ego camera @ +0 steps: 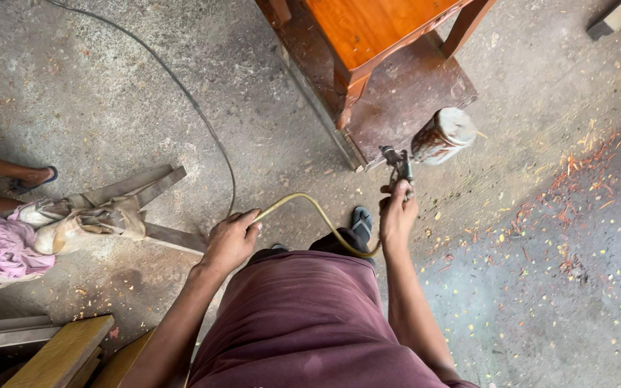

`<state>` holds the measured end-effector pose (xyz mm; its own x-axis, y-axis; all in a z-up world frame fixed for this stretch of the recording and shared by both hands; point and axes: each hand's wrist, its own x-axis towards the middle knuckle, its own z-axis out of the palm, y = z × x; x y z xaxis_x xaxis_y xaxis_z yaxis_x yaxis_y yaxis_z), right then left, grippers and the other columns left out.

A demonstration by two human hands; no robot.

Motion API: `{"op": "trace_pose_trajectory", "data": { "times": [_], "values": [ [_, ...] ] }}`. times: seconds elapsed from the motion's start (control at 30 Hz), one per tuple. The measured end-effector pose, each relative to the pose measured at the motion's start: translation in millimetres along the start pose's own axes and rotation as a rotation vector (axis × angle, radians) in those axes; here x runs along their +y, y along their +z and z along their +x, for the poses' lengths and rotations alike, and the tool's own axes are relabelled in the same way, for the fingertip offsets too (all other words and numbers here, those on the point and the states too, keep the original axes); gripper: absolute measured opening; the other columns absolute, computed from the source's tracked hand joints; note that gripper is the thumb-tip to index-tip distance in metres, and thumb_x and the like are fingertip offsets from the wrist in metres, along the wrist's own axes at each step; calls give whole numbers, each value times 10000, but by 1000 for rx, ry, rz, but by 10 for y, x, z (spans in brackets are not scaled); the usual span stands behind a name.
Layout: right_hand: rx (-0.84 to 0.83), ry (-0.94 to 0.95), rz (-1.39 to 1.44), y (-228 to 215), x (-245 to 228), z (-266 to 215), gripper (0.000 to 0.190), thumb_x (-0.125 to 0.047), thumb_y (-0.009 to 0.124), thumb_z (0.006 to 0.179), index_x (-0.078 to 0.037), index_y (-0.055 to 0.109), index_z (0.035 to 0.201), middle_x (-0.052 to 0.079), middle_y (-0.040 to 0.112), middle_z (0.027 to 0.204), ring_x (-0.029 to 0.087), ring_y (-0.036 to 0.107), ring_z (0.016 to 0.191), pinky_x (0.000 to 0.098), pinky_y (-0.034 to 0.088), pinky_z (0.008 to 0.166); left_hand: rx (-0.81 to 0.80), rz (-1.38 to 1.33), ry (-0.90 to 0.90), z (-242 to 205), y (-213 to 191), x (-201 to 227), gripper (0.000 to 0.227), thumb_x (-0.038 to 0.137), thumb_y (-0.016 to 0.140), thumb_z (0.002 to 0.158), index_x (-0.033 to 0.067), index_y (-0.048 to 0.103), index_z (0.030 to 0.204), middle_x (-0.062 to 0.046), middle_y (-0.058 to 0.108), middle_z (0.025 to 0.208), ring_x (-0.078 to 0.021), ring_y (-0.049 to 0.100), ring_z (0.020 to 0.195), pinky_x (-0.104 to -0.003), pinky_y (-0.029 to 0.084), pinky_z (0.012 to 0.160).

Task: The person uses a spray gun connected to a hose to apply a finish to a wooden chair. They systematically cover the legs, seat, and backrest, moving around the chair to ensure even coverage.

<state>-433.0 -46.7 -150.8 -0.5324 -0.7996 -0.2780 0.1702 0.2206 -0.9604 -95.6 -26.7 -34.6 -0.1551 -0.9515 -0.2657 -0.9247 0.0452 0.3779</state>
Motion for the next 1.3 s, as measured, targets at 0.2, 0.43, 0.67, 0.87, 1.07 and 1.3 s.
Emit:
{"op": "trace_pose_trajectory", "data": {
  "times": [0.2,0.43,0.67,0.87,1.07,1.3],
  "values": [
    [20,-451,-226,-730,-780,415,714,-675,441,1042,2,639,1151,19,495,683,107,475,613,259,362,560,-79,-38,-27,484,204,877,395,273,601,977,121,648,1339,-170,756,1029,-330,739,821,-440,581,812],
    [153,-797,-440,-1256,-1085,1137,761,-704,426,1066,18,538,1278,84,600,934,177,575,808,323,480,739,-115,-129,66,959,484,1609,388,229,617,979,62,624,1329,-162,731,1076,-303,730,821,-431,584,813],
    [-7,-992,-765,-1265,-670,2056,511,-490,597,1065,-21,531,1255,199,588,1026,354,619,822,447,502,693,-222,-159,114,1297,665,1968,502,184,619,945,12,531,1408,-173,665,1071,-285,702,853,-425,585,800],
    [-164,-855,-986,-1025,229,3094,604,-463,697,987,6,480,1300,210,551,1004,387,611,761,487,506,635,-261,-218,157,1547,1030,2159,550,170,636,931,-13,502,1432,-184,661,1128,-316,680,987,-436,550,910],
    [-233,-661,-1117,-915,753,3626,519,-456,666,985,-29,507,1233,226,609,1048,432,659,814,526,536,686,-328,-132,105,1768,1202,2164,531,189,627,952,-12,499,1427,-188,651,1148,-304,681,998,-426,555,912],
    [-139,-202,-856,-1084,180,3271,384,-385,600,1050,-31,596,1199,244,696,939,454,680,870,530,521,783,-37,-155,138,1745,889,2226,370,235,691,944,52,655,1264,-157,717,1093,-301,712,911,-413,577,814]
  ]
}}
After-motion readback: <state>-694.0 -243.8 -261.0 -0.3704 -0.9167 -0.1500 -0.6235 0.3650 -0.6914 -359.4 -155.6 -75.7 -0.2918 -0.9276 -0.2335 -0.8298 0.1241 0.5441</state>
